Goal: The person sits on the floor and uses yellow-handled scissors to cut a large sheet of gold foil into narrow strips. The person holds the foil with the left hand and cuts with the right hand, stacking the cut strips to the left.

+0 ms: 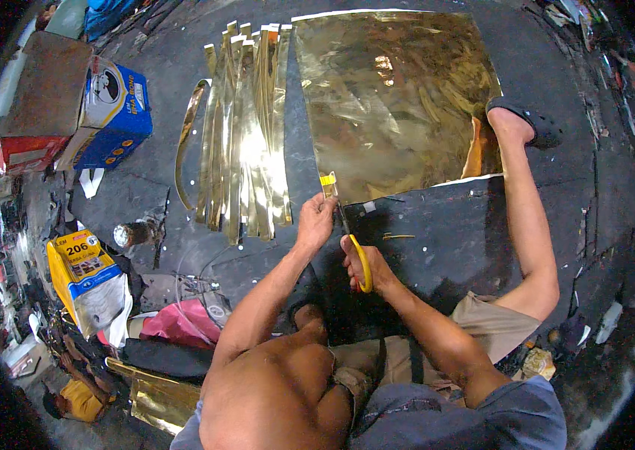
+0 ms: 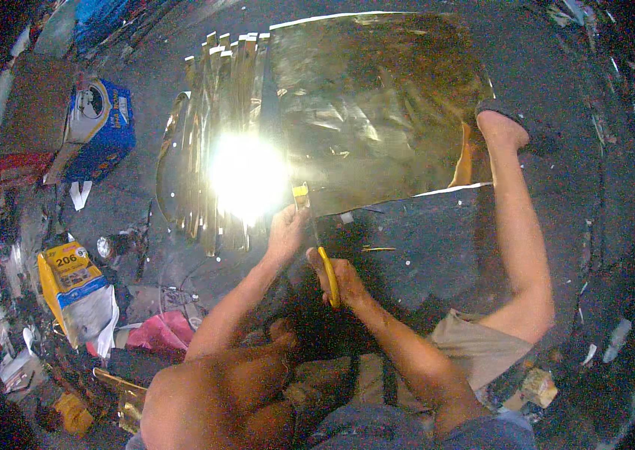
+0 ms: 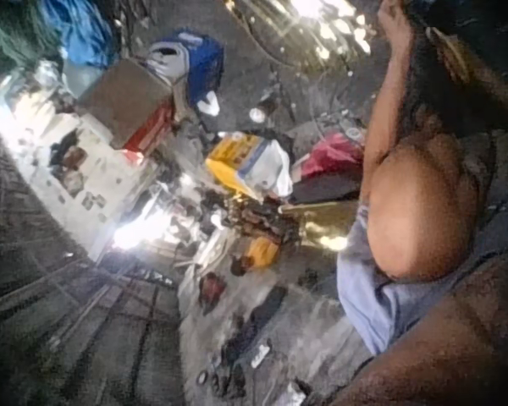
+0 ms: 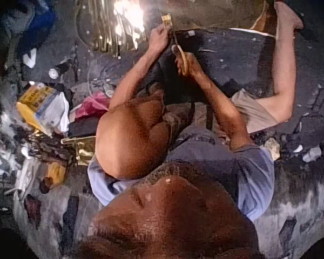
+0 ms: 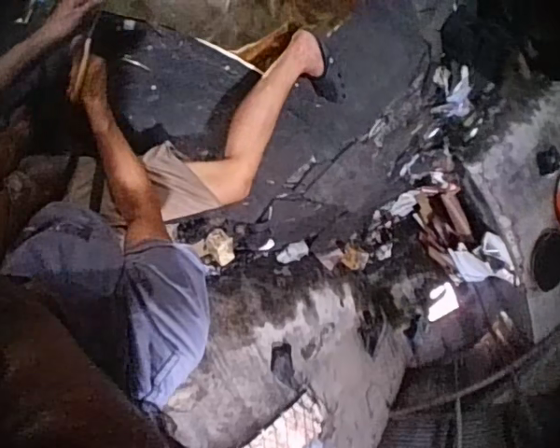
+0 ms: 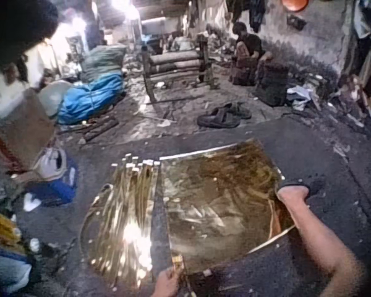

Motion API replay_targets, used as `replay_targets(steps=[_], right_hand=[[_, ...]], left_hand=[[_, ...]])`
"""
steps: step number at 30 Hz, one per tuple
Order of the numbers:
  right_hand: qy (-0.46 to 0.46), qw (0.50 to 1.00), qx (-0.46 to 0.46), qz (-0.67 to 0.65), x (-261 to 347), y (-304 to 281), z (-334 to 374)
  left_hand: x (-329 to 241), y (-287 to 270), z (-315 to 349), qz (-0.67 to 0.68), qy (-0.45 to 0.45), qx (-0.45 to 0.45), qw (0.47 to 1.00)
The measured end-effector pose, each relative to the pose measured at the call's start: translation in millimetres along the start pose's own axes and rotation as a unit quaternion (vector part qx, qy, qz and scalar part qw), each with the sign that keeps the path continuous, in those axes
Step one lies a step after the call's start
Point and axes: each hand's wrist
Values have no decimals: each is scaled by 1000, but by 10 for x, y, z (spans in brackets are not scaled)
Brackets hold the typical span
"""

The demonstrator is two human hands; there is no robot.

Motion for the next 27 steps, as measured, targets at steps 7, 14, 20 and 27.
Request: replay_targets(steps=[7,14,20,27], right_hand=[[14,999,9,-29,95,43,-19],[-139,989,-42,11,54,71,10],[-24,998,-50,16,488,75,23],[-257,962,-81,49,376,111,-865]], left_hand=[[36,-8,5,75,-28,9,997],[-47,-43,6,124,-91,32,988],[-192,-142,23,147,-100,65,982],[-471,-309,94,137,-71,111,982]])
Point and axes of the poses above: each hand's wrist, its own z-axis away from the middle knuckle, its own y-axis out of the palm, x = y × z, and after that the axes turned 12 degrees about -x, right-handed
